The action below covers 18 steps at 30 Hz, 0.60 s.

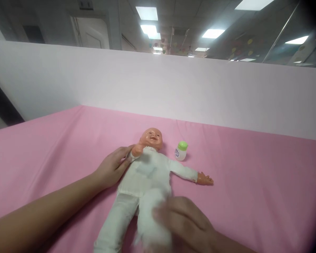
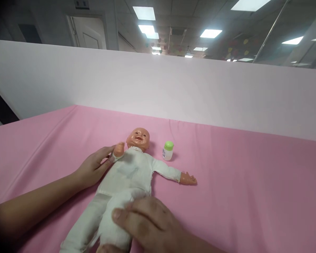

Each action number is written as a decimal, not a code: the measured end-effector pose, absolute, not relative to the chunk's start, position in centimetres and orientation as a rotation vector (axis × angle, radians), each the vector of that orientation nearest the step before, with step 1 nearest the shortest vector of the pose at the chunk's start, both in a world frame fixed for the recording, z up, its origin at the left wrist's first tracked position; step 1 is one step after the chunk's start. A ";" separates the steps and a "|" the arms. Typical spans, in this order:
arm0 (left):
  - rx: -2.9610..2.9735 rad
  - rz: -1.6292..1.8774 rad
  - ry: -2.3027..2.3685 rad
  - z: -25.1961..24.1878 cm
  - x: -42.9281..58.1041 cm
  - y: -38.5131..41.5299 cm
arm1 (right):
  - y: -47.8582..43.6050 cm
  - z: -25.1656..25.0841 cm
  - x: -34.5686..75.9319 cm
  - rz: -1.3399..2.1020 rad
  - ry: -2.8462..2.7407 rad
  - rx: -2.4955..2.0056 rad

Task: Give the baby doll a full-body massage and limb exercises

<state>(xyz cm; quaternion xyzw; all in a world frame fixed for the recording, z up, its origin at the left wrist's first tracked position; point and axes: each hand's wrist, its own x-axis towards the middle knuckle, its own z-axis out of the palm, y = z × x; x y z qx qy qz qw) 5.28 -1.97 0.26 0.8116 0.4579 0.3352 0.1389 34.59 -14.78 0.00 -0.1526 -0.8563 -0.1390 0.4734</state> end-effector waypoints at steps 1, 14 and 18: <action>2.452 0.950 1.301 0.2 5.5 -2.1 | -14.4 0.3 34.7 -0.368 -2.064 -0.399; 2.694 0.697 1.332 -0.6 5.0 -1.5 | -10.2 -1.6 34.0 -0.099 -2.138 -0.724; 2.568 0.791 1.408 0.0 5.0 -1.8 | -11.7 -1.0 33.9 -0.114 -2.059 -0.647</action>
